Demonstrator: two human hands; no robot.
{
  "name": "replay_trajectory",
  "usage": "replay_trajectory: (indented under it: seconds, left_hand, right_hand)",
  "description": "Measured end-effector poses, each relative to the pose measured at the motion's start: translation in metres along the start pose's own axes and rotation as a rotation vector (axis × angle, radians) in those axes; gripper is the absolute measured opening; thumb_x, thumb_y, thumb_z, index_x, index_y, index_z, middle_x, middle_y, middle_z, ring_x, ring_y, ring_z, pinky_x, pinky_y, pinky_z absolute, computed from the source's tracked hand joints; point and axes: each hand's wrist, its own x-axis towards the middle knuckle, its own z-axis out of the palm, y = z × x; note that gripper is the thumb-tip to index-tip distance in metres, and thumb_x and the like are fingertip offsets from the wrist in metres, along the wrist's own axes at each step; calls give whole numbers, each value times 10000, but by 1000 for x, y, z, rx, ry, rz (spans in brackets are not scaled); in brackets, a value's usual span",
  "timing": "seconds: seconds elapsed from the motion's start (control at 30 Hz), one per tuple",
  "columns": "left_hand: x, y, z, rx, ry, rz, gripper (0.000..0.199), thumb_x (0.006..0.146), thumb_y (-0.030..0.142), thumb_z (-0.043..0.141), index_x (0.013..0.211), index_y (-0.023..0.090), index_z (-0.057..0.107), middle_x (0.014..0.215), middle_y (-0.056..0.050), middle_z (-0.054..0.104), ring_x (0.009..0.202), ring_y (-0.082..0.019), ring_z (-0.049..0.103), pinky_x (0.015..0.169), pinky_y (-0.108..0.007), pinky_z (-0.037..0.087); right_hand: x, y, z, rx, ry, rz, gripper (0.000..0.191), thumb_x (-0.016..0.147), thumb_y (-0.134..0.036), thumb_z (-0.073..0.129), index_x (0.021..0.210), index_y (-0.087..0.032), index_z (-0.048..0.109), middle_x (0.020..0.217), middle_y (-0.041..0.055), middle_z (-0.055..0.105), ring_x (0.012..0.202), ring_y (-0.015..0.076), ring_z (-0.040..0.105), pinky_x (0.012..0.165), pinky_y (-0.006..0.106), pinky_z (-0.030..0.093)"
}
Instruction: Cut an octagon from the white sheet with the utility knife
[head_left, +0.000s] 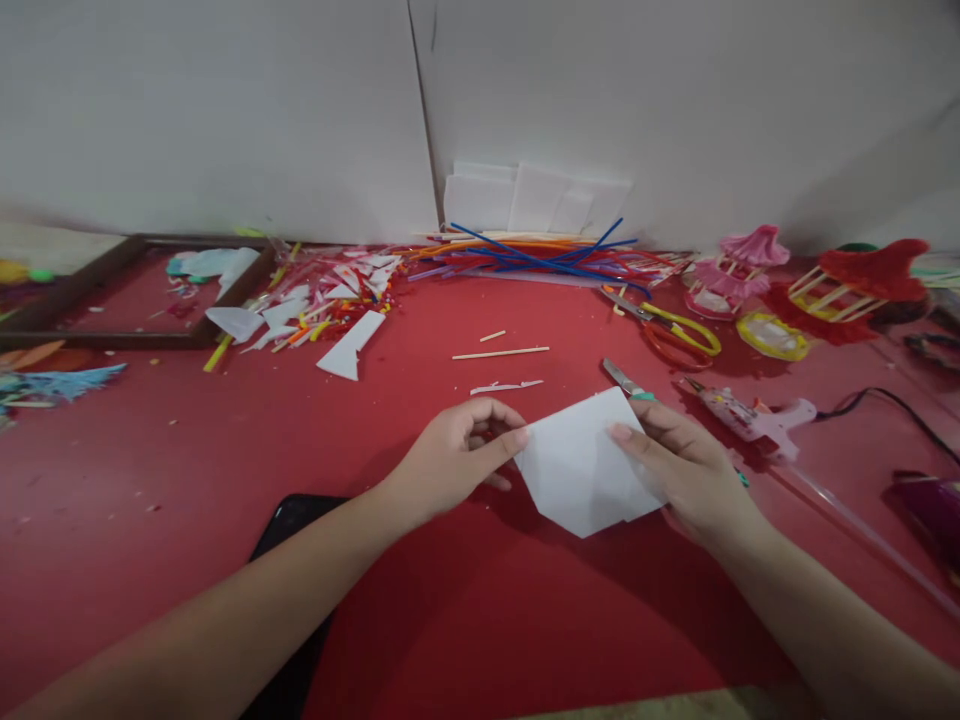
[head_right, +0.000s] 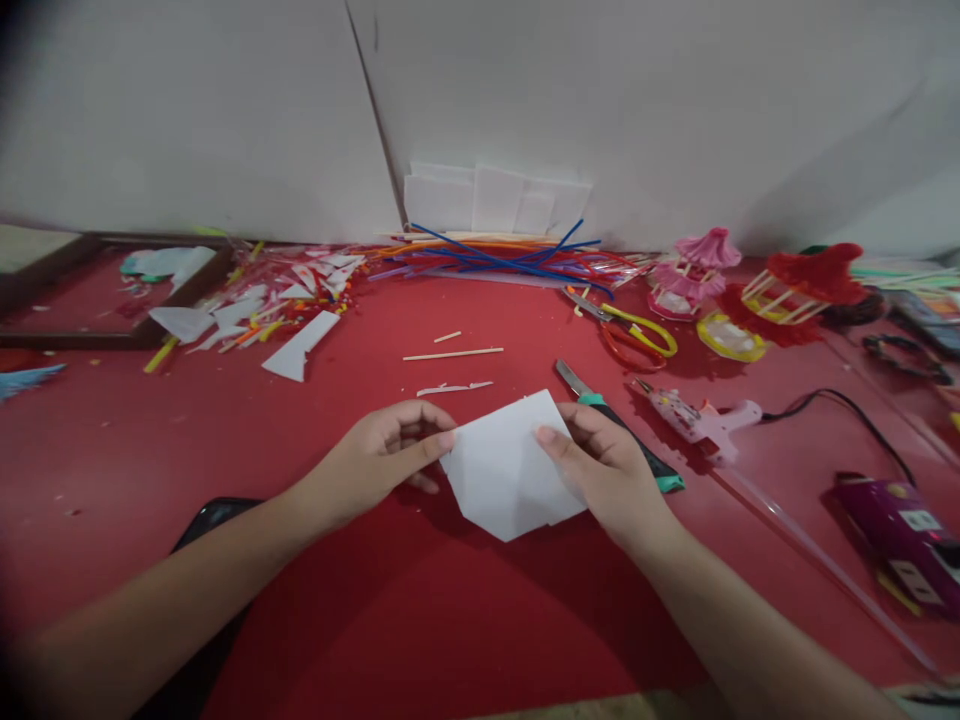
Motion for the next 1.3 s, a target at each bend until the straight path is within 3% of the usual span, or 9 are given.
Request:
replay_trajectory:
  seconds: [0.13,0.33,0.87,1.0,1.13,1.3]
  left_hand:
    - [-2,1,-3,14,-76,-58,306,835,469,666,863,164,662,744,-14,669,525,-101,633,446,-176,475]
    - [-3,5,-3,-89,-138,-45,278,823,435,680,783,161,652,676,1,646,598,-106,627,584,-233,568]
    - [-5,4,-3,-189,-252,20,327,842,482,673,776,165,628,697,-6,662,587,-90,622,594,-219,555]
    - [-5,3,-1,-115,-194,69,330,867,487,619,776,172,591,694,-3,645,596,-101,620,592,-236,547]
    - [-7,4,2,49,-38,147,255,886,410,597,783,176,585,690,10,622,624,-100,605,596,-219,499]
    - [-7,1,2,245,146,208,214,898,374,586,802,185,615,723,4,648,651,-112,609,582,-219,472]
  right_hand:
    - [-4,-4,-1,-21,-4,27,352,789,-464,759,1026,-207,716,906,59,745,703,182,660,586,284,505]
    - [-5,-6,-2,46,-22,85,372,757,-459,789,1030,-215,727,897,59,747,722,189,678,621,296,527]
    - [-4,-9,-2,137,-27,157,336,724,-429,820,961,-208,733,826,45,743,631,151,656,575,264,502]
    - [-3,-5,-3,119,-13,114,351,738,-438,812,987,-208,721,862,49,744,674,159,665,607,266,515]
    - [-6,-3,-2,17,-6,17,317,783,-443,777,990,-217,699,871,38,726,708,160,651,592,252,492]
    - [-14,-9,2,-107,35,24,321,777,-460,766,718,-202,585,604,-34,553,511,97,466,471,228,352]
